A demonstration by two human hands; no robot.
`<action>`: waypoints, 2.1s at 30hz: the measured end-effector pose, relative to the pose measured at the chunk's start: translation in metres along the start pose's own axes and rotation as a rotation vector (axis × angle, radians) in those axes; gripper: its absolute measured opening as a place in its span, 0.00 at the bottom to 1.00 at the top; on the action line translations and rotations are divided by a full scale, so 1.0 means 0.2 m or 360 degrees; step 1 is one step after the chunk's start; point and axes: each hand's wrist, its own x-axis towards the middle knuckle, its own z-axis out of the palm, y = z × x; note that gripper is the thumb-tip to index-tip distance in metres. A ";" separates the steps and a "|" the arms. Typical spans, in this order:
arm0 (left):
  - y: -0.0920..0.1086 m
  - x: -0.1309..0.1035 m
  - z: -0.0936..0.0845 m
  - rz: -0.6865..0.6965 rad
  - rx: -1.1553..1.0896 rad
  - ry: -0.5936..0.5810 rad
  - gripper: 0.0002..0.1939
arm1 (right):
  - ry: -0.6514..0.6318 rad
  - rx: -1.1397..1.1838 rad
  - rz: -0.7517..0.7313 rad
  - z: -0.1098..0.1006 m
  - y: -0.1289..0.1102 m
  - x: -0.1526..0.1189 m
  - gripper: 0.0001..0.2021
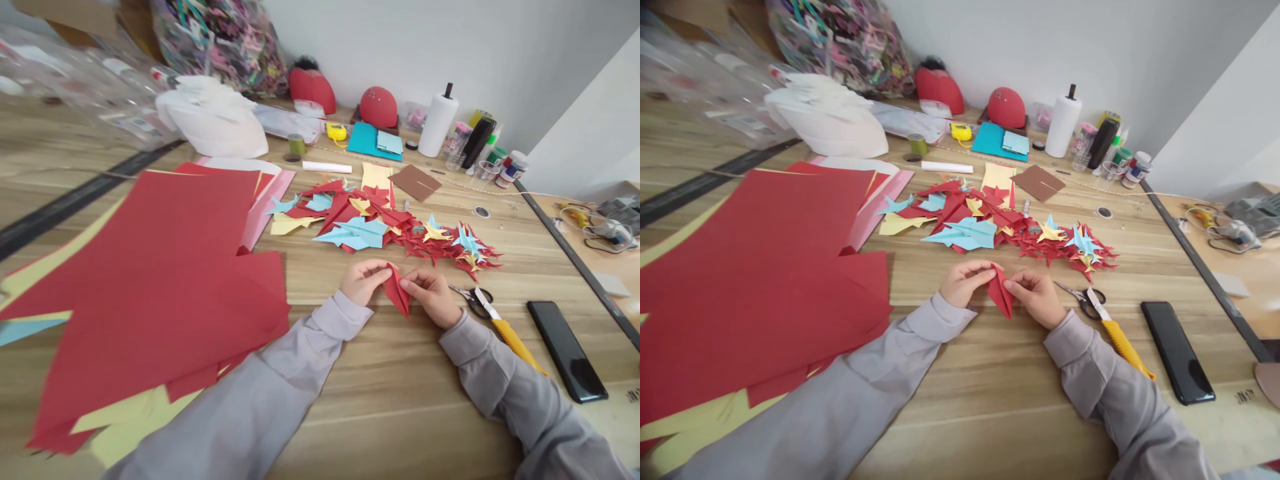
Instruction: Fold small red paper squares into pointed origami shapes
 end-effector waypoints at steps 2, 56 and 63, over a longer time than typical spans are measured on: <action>0.00 0.00 0.00 0.0000 0.0004 0.0026 0.09 | 0.0008 -0.0020 0.0001 0.00 0.00 0.00 0.14; -0.02 0.01 0.00 0.0101 0.0098 0.0198 0.14 | -0.0114 -0.0169 -0.0096 0.00 0.01 0.00 0.14; -0.02 0.01 0.01 0.0087 -0.0018 0.0144 0.16 | -0.0076 -0.0115 -0.0105 0.00 0.01 0.00 0.15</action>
